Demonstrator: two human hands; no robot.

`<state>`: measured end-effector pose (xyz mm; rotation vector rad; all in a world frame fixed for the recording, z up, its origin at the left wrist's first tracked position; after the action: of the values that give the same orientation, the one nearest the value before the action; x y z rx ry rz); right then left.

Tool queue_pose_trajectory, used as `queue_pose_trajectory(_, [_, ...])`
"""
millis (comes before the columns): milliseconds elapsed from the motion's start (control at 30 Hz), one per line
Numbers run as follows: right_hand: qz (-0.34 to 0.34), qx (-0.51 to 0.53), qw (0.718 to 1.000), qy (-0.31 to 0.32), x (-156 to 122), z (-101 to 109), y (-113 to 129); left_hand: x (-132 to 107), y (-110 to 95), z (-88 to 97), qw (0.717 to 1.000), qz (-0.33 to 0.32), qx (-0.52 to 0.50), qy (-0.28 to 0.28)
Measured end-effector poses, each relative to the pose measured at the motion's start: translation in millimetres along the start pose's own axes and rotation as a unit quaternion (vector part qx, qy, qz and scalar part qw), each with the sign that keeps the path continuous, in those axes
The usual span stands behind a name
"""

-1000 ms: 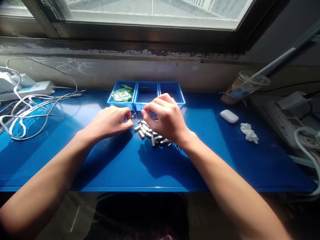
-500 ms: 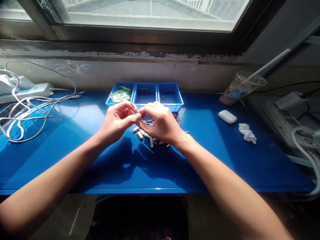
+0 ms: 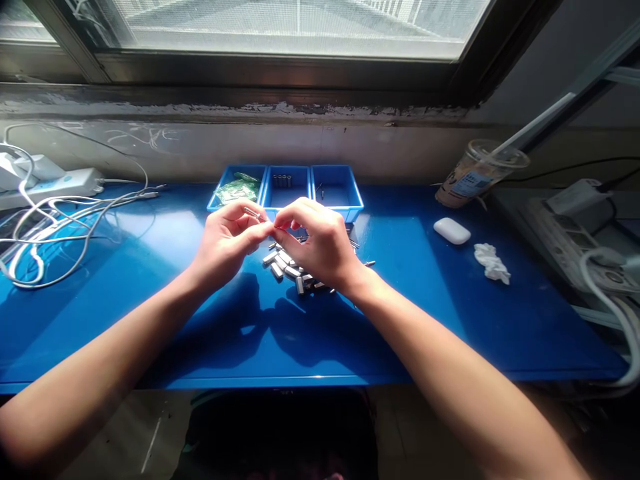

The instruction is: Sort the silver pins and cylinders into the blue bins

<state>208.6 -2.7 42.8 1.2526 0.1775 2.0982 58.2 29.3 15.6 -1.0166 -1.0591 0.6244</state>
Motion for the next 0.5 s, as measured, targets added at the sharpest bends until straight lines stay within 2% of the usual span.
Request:
queue_pose_trajectory(100, [-0.015, 0.01, 1.0, -0.001, 0.6, 1.0, -3.2, -2.1, -3.1, 1.1, 0.999, -0.016, 0.032, -0.007])
queue_pose_trajectory(200, [-0.014, 0.004, 1.0, -0.008, 0.6, 3.0, -6.2, -6.1, -11.6, 0.6, 0.993, -0.068, 0.091, -0.016])
queue_pose_trajectory(267, [0.002, -0.011, 1.0, -0.002, 0.3, 3.2, -6.7, -9.6, -20.6, -1.4, 0.978, -0.124, 0.167, -0.024])
queue_pose_trajectory(367, [0.026, -0.038, 0.999, 0.009, -0.8, 2.7, -7.0, -14.3, -31.5, -6.3, 0.94, -0.195, 0.279, -0.034])
queue_pose_trajectory(500, [0.049, -0.07, 0.996, 0.012, -2.1, 3.7, -5.8, -16.4, -36.3, -10.3, 0.912, -0.238, 0.333, -0.026])
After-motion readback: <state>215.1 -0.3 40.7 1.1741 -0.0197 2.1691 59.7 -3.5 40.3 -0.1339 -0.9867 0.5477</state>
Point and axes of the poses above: each hand's wrist, its own x-axis towards the middle knuckle, its own z-axis out of the back of the hand, y = z × x, the point moved 6 cm from there along x, towards the middle knuckle, and after that the axes turned 4 degrees about y, right-handed, at the moved point
